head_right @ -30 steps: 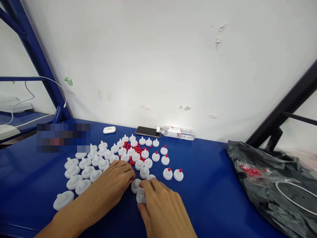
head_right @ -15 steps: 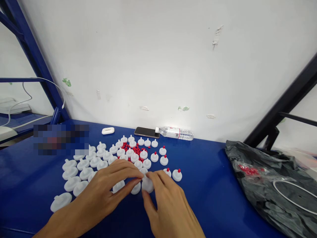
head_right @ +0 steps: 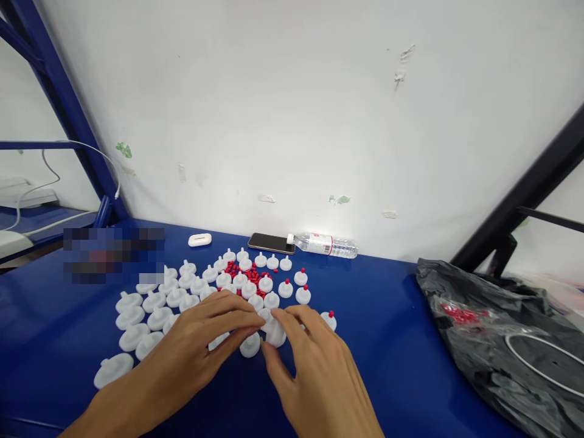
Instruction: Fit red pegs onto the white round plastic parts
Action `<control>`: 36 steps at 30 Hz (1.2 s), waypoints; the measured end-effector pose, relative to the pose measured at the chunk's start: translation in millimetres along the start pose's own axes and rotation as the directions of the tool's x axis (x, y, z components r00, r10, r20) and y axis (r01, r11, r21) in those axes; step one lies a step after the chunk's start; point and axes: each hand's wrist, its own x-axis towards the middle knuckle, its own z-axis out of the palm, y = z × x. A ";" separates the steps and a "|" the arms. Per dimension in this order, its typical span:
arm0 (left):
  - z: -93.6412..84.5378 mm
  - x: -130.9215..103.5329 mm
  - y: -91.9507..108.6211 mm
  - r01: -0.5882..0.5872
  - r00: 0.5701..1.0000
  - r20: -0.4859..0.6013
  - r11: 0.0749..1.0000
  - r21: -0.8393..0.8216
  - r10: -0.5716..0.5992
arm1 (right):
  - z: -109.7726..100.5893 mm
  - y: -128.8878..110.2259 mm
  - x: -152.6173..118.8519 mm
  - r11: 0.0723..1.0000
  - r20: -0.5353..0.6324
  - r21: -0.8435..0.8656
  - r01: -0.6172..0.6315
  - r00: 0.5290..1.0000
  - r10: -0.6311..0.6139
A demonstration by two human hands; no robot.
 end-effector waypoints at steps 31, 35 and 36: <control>-20.6 -15.0 14.2 -0.132 0.987 -0.033 0.915 0.381 0.156 | 3.6 -3.1 5.7 0.943 -0.102 0.275 0.187 0.981 -0.165; -23.4 -14.5 16.8 -0.083 0.994 -0.040 0.925 0.372 0.105 | 4.2 -7.2 3.8 0.957 -0.155 0.201 0.209 0.971 -0.180; -23.2 -14.5 17.3 -0.069 0.995 -0.045 0.931 0.358 0.091 | 4.0 -9.8 3.0 0.960 -0.179 0.157 0.233 0.962 -0.204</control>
